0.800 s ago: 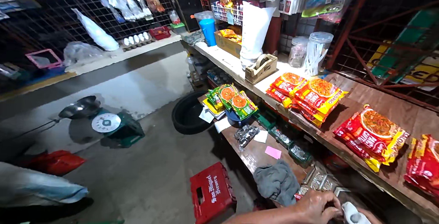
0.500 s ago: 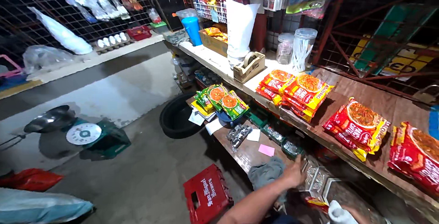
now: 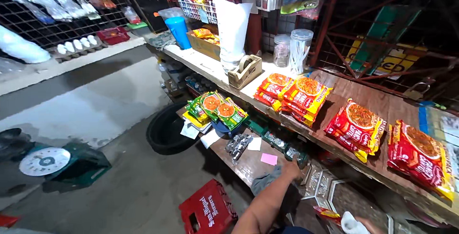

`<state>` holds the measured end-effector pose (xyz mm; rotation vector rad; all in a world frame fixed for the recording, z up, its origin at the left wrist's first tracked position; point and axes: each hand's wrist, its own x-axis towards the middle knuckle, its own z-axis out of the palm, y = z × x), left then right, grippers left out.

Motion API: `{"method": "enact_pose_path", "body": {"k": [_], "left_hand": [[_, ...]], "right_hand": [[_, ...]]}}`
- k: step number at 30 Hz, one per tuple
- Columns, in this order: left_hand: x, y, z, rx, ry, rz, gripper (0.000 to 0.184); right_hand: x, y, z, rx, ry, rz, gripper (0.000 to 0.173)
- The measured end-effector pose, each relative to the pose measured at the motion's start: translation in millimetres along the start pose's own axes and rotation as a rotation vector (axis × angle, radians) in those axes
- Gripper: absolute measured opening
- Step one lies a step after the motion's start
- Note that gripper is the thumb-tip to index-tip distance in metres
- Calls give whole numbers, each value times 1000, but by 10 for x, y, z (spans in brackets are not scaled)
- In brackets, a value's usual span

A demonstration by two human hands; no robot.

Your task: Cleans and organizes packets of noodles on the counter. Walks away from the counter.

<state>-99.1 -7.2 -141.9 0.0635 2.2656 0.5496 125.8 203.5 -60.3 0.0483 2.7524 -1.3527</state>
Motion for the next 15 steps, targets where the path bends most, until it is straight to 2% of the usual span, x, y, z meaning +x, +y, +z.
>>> {"method": "enact_pose_path", "body": {"k": [2, 4, 6, 7, 9, 11, 13, 15], "left_hand": [[-136, 10, -4, -31, -17, 141, 79], [-342, -6, 71, -109, -87, 449, 77], [-540, -13, 202, -157, -230, 801, 81], [-625, 10, 262, -153, -295, 924, 84], [-729, 64, 397, -99, -306, 1103, 84], [-758, 118, 531, -88, -251, 1193, 71], [-834, 161, 594, -142, -211, 1174, 51], [-914, 193, 616, -232, -195, 1133, 39]], "right_hand": [[-6, 7, -15, -12, 1, 5, 48], [-15, 29, -27, -5, 12, -1, 48], [-27, 26, -35, 6, 25, -11, 48], [-25, 4, -42, 9, 24, -15, 48], [-10, -40, -54, 14, 22, -33, 48], [14, -91, -68, 28, 14, -55, 48], [43, -119, -88, 68, 9, -79, 48], [55, -132, -124, 111, 41, -108, 49]]}}
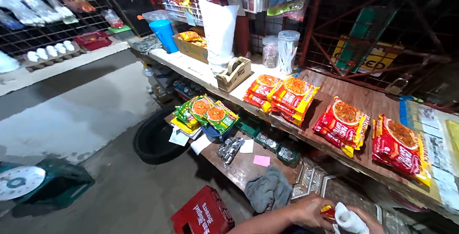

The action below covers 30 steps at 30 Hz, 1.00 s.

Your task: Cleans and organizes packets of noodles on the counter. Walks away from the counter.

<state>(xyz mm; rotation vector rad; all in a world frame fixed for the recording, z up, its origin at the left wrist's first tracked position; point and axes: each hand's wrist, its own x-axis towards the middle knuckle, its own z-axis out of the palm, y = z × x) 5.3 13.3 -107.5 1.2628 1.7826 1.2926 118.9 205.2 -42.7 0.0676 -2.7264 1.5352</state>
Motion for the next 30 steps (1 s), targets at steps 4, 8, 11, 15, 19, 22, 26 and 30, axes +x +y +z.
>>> {"method": "enact_pose_path", "body": {"k": [4, 8, 11, 15, 19, 22, 26, 30], "left_hand": [[12, 88, -8, -67, 57, -51, 38], [25, 198, -117, -167, 100, -223, 44], [3, 244, -155, -376, 224, -301, 37], [12, 309, -188, -534, 357, -348, 36], [70, 267, -160, -497, 427, -310, 45], [83, 352, -141, -238, 389, -299, 62], [-27, 565, -39, 55, 313, -268, 30], [14, 548, -51, -60, 279, -290, 35]], "right_hand": [[26, -32, -157, 41, 19, -31, 52], [63, 79, -441, 43, 95, -7, 57], [17, 117, -692, 75, 259, 60, 57], [14, -19, -807, 75, 355, -2, 71], [184, -409, -558, 62, 333, 29, 75], [394, -444, -109, -165, 296, -59, 62], [571, -146, 413, -435, 259, -300, 52], [578, -11, 174, -201, 322, -75, 44]]}}
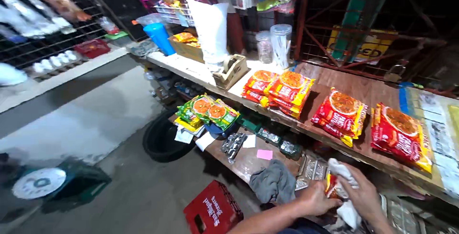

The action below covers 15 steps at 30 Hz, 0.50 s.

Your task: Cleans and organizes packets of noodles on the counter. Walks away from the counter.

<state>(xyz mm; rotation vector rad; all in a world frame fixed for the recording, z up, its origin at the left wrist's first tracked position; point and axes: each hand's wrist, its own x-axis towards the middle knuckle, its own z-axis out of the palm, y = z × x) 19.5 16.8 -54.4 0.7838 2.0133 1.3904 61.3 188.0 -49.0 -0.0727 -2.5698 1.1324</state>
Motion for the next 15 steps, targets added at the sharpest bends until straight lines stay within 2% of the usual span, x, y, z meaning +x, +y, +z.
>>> {"method": "enact_pose_path", "body": {"k": [4, 6, 7, 8, 9, 10, 12, 15], "left_hand": [[-47, -31, -59, -96, 12, 78, 48], [-65, -29, -140, -154, 21, 94, 51], [-71, -34, -175, -178, 17, 96, 52], [-77, -40, -198, -204, 12, 100, 51], [-75, -54, -204, -237, 11, 106, 51], [-70, -63, -205, -272, 9, 110, 49], [-70, -76, -200, -287, -3, 93, 49], [-74, -143, -175, -280, -2, 82, 49]], "right_hand": [[-15, 371, -398, 102, 61, 320, 42], [-75, 429, -539, 352, 177, 525, 39], [-136, 481, -569, 561, 214, 548, 41], [-231, 572, -592, 805, 179, 501, 48], [-326, 677, -598, 1008, 93, 436, 66], [-381, 637, -568, 1062, 26, 426, 75], [-454, 455, -425, 885, -15, 437, 70], [-387, 169, -299, 638, 119, 464, 53]]}}
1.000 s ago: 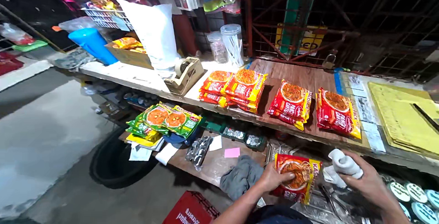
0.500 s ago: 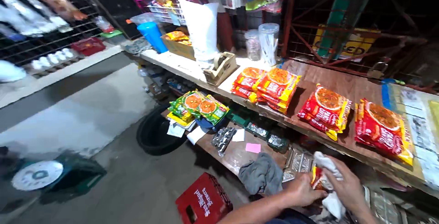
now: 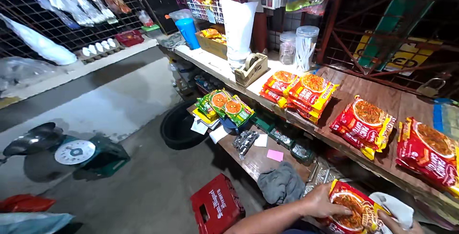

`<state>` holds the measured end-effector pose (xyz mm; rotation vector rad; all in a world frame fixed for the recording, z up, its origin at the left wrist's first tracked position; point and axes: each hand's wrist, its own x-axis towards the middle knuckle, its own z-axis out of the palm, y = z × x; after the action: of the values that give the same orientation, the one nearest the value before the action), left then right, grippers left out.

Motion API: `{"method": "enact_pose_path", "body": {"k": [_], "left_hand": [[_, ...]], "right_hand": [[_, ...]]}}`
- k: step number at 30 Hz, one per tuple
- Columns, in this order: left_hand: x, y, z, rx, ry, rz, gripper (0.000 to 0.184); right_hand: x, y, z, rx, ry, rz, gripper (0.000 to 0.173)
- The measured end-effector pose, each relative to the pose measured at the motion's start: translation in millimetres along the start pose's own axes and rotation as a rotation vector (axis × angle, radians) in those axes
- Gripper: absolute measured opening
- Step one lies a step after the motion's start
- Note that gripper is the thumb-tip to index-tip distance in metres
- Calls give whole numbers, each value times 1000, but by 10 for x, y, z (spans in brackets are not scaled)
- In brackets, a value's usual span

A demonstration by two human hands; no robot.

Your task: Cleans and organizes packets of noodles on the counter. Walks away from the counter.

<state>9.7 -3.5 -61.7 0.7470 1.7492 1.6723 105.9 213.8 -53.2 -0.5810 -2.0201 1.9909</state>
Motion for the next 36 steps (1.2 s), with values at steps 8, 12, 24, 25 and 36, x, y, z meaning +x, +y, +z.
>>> {"method": "enact_pose_path", "body": {"k": [8, 12, 24, 25, 36], "left_hand": [[26, 11, 30, -102, 22, 14, 33], [77, 125, 54, -196, 134, 50, 32], [122, 744, 111, -639, 641, -137, 34], [116, 773, 139, -632, 672, -94, 26], [245, 986, -284, -1163, 719, 256, 35]], "right_hand": [[62, -91, -34, -20, 52, -310, 50], [165, -142, -79, 196, 164, -266, 48], [156, -882, 855, -632, 9, -837, 68], [181, -783, 1005, -775, 48, -940, 63], [287, -496, 680, 153, 374, -272, 35]]}}
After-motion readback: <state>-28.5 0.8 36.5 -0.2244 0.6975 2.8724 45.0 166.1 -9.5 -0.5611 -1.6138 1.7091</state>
